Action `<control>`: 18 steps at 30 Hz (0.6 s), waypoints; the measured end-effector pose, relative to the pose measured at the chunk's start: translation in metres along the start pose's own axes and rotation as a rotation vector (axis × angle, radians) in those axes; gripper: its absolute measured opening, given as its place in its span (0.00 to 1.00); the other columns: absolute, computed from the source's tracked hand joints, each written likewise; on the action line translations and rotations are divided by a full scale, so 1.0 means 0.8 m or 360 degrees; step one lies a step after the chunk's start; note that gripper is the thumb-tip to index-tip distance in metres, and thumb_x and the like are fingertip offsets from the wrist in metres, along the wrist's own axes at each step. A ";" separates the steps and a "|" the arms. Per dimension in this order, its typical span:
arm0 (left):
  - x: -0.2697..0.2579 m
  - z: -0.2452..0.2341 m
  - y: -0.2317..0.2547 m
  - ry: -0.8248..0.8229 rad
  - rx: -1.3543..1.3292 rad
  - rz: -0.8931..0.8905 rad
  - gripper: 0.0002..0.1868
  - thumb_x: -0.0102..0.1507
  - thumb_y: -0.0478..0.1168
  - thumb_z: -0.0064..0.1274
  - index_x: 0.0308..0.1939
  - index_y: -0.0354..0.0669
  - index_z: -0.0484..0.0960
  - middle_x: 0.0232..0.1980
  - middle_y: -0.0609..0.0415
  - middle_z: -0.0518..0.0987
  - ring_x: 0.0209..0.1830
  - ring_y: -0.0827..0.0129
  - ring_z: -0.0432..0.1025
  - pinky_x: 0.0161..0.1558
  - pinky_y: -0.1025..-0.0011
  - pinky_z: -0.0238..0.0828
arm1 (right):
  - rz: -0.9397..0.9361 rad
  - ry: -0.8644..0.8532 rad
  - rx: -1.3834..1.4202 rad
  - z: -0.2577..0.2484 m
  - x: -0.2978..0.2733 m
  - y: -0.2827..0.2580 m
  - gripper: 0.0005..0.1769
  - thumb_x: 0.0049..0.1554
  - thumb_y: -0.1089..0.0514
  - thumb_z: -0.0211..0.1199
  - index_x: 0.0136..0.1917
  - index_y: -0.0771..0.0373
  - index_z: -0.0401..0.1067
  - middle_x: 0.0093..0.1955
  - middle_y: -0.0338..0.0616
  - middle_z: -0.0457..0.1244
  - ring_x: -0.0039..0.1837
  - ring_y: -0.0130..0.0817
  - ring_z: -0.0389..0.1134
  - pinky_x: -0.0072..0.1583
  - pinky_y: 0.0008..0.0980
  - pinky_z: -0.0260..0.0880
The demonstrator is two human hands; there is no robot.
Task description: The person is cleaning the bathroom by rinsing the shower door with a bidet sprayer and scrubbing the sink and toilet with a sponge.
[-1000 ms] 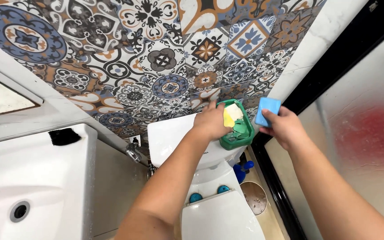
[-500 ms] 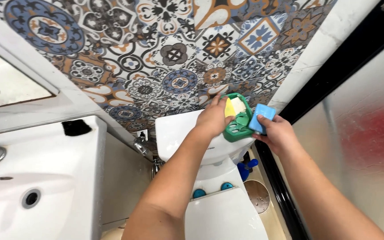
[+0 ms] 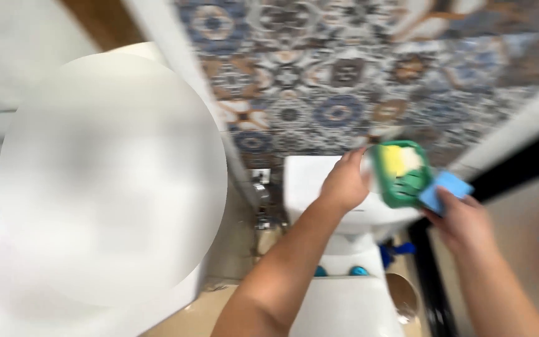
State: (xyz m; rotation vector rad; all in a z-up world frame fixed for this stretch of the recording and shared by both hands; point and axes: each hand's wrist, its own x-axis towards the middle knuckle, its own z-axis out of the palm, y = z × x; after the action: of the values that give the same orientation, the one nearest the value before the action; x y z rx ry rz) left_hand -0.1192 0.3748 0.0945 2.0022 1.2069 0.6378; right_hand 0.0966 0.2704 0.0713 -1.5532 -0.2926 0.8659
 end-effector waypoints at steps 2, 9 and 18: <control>-0.023 -0.027 -0.026 0.0179 -0.0049 -0.0020 0.31 0.66 0.46 0.43 0.73 0.43 0.65 0.68 0.42 0.71 0.67 0.46 0.65 0.64 0.52 0.62 | 0.0059 0.0040 0.0027 0.001 -0.018 -0.001 0.16 0.63 0.57 0.64 0.64 0.61 0.70 0.59 0.39 0.69 0.58 0.34 0.73 0.57 0.45 0.81; -0.070 -0.201 -0.173 0.1342 0.0371 -0.0288 0.23 0.55 0.33 0.50 0.55 0.47 0.80 0.53 0.46 0.77 0.53 0.48 0.70 0.55 0.54 0.66 | 0.0257 -0.0367 0.0309 0.051 -0.086 0.029 0.14 0.63 0.57 0.61 0.62 0.52 0.67 0.58 0.37 0.68 0.53 0.28 0.69 0.51 0.31 0.74; -0.078 -0.312 -0.280 0.0772 0.1334 -0.0579 0.16 0.62 0.35 0.41 0.49 0.55 0.78 0.47 0.53 0.77 0.49 0.53 0.70 0.56 0.49 0.53 | 0.0533 -0.0707 0.0477 0.149 -0.231 0.029 0.30 0.56 0.72 0.46 0.70 0.54 0.60 0.62 0.56 0.62 0.62 0.54 0.63 0.66 0.69 0.64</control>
State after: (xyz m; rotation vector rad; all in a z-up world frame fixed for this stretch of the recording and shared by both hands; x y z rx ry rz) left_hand -0.4466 0.4690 0.0752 2.2202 2.3683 0.4789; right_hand -0.1161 0.2362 0.1205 -1.1346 -0.2085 1.4530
